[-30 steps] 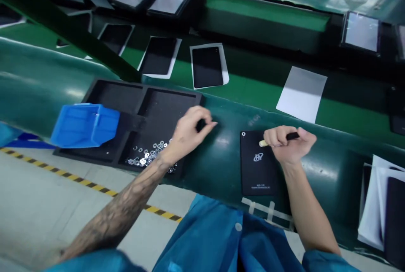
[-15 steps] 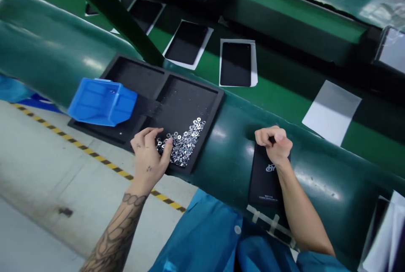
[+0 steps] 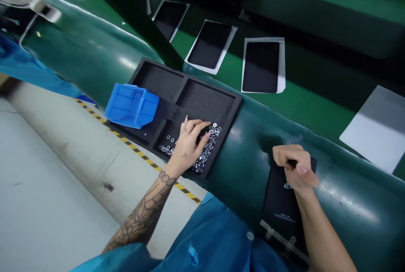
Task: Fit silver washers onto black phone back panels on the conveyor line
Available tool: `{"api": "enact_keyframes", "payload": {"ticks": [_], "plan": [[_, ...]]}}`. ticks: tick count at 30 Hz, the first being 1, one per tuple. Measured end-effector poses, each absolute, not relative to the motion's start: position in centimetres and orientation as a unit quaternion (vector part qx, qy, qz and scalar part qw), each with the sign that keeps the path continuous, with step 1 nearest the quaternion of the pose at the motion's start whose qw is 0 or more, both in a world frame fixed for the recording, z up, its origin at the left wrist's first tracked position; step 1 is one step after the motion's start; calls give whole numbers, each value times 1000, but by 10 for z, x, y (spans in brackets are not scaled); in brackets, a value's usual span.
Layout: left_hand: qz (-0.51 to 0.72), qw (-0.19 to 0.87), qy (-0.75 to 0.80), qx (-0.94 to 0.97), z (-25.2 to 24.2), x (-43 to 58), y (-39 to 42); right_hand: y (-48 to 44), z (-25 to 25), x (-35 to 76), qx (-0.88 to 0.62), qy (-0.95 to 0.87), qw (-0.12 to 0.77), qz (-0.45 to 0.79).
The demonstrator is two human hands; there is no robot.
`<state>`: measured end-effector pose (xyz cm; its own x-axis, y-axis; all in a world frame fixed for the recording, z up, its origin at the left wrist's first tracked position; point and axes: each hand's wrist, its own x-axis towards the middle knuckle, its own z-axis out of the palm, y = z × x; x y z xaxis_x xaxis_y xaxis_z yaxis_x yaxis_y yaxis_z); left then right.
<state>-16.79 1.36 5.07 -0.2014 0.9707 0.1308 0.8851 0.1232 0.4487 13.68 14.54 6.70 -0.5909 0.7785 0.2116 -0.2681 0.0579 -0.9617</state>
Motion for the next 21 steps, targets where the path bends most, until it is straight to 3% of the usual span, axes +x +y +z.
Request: {"api": "enact_keyframes", "payload": {"ticks": [9,21], "plan": [[232,119,719,644,54,-173,32,142,65,139,-212,-609,400,651],[302,72,783,539,63,-168,21,126,59,128,-290,-592,478,581]]}}
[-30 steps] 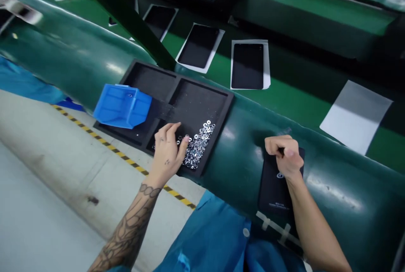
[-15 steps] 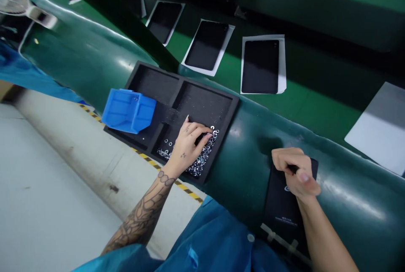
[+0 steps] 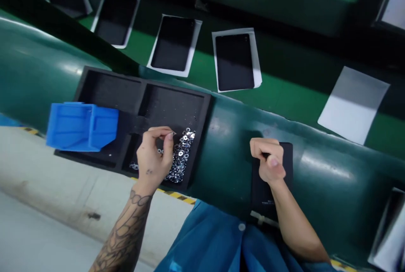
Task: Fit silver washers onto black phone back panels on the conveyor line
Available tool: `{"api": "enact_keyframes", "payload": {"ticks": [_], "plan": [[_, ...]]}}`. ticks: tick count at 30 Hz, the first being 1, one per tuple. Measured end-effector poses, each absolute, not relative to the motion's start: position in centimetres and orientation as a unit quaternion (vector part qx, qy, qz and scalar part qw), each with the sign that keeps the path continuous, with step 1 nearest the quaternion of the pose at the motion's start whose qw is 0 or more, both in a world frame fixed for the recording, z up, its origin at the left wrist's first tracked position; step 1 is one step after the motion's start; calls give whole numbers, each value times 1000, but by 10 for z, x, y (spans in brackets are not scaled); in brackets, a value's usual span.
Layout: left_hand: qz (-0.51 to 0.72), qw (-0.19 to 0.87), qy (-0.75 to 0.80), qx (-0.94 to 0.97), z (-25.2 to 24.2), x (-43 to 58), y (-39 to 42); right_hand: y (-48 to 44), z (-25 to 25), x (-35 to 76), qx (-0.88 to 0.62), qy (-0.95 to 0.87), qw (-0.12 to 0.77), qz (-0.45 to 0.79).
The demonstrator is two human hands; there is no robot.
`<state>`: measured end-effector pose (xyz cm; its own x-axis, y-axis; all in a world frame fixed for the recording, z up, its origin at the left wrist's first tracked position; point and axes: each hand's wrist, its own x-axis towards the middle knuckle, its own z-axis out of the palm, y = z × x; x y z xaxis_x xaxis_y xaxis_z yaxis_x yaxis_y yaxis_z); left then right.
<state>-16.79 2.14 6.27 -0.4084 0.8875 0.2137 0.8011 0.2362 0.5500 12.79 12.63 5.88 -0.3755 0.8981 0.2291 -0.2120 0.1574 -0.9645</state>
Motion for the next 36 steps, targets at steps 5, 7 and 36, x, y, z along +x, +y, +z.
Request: {"api": "enact_keyframes", "payload": {"ticks": [5,7,36], "plan": [[370,106,751,537,70,-132,8,122,52,117,-336,-585,516,527],[406,173,711,547,75,-103,-1,127,56,119,-314,-573,527,543],[397,416,486,658,14,-4,-6,39,71,263,-579,-441,299,618]]}}
